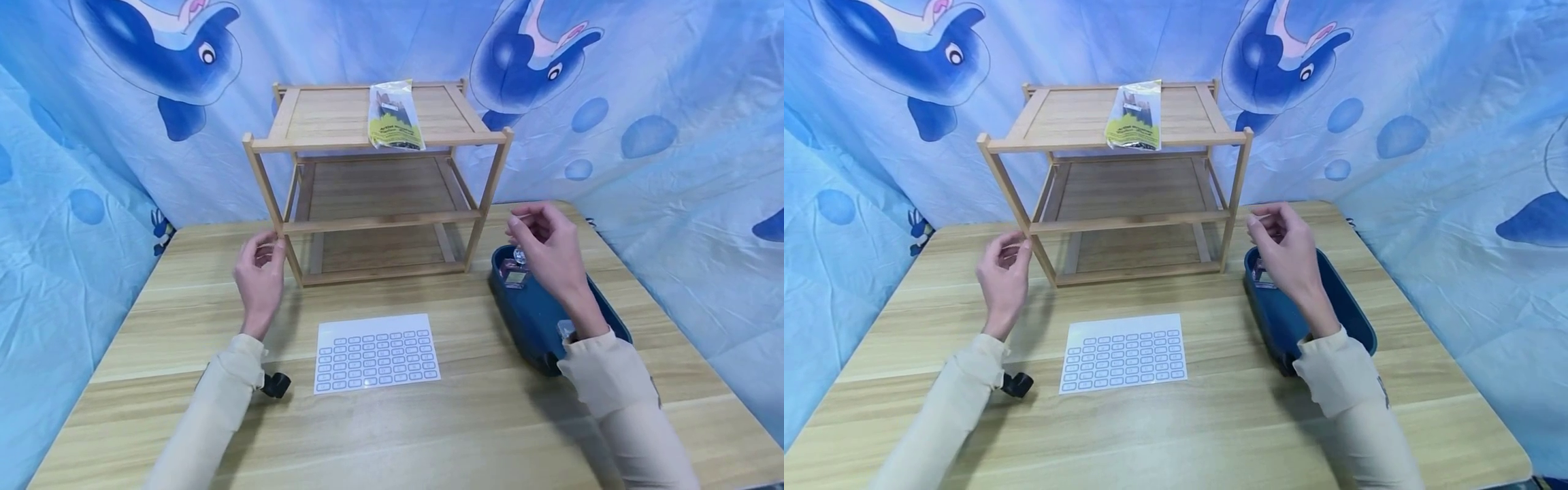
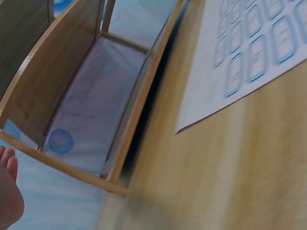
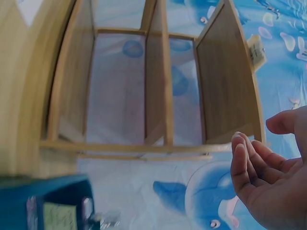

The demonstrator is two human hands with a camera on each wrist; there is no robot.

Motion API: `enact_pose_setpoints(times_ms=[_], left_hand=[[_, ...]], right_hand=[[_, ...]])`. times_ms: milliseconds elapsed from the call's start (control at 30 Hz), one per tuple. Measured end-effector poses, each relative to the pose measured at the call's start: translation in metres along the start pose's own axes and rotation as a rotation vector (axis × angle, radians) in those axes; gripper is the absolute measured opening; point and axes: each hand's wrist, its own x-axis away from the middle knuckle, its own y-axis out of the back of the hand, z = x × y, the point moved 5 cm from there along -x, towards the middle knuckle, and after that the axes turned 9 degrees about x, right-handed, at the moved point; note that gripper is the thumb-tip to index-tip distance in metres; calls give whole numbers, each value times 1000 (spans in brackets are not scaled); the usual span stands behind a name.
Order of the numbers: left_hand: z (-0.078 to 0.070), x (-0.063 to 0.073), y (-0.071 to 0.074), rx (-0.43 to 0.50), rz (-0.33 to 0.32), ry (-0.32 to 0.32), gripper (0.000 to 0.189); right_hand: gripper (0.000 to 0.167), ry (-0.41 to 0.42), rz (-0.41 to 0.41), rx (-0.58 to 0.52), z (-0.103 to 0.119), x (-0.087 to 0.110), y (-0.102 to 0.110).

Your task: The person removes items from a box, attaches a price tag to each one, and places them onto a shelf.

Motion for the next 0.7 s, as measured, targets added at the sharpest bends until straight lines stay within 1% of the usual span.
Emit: enact_pose_setpoints(times_ms=[100, 167, 233, 333, 400, 533, 633, 667, 700], left_hand=[[-5, 8, -2, 24, -41, 3, 19], [-1, 12, -4, 38, -34, 12, 17], [8, 16, -7, 42, -4, 30, 16], [20, 22, -16, 52, 82, 57, 16], [23, 27, -23, 64, 157, 61, 16], [19, 37, -42, 87, 301, 43, 18], [15, 44, -55, 88, 387, 29, 20], [10, 46, -60, 82, 418, 34, 21], [9, 49, -64, 80, 442, 33, 21]], right_hand=[[31, -31, 13, 15, -10, 9, 6], [30, -47, 14, 17, -17, 15, 10], [30, -67, 13, 16, -23, 20, 15], [31, -102, 13, 30, -33, 29, 23], [31, -122, 14, 46, -39, 36, 27], [28, -129, 13, 90, -49, 49, 34], [26, -113, 16, 123, -52, 57, 37], [25, -111, 15, 127, -53, 60, 38], [25, -113, 16, 133, -55, 62, 39]])
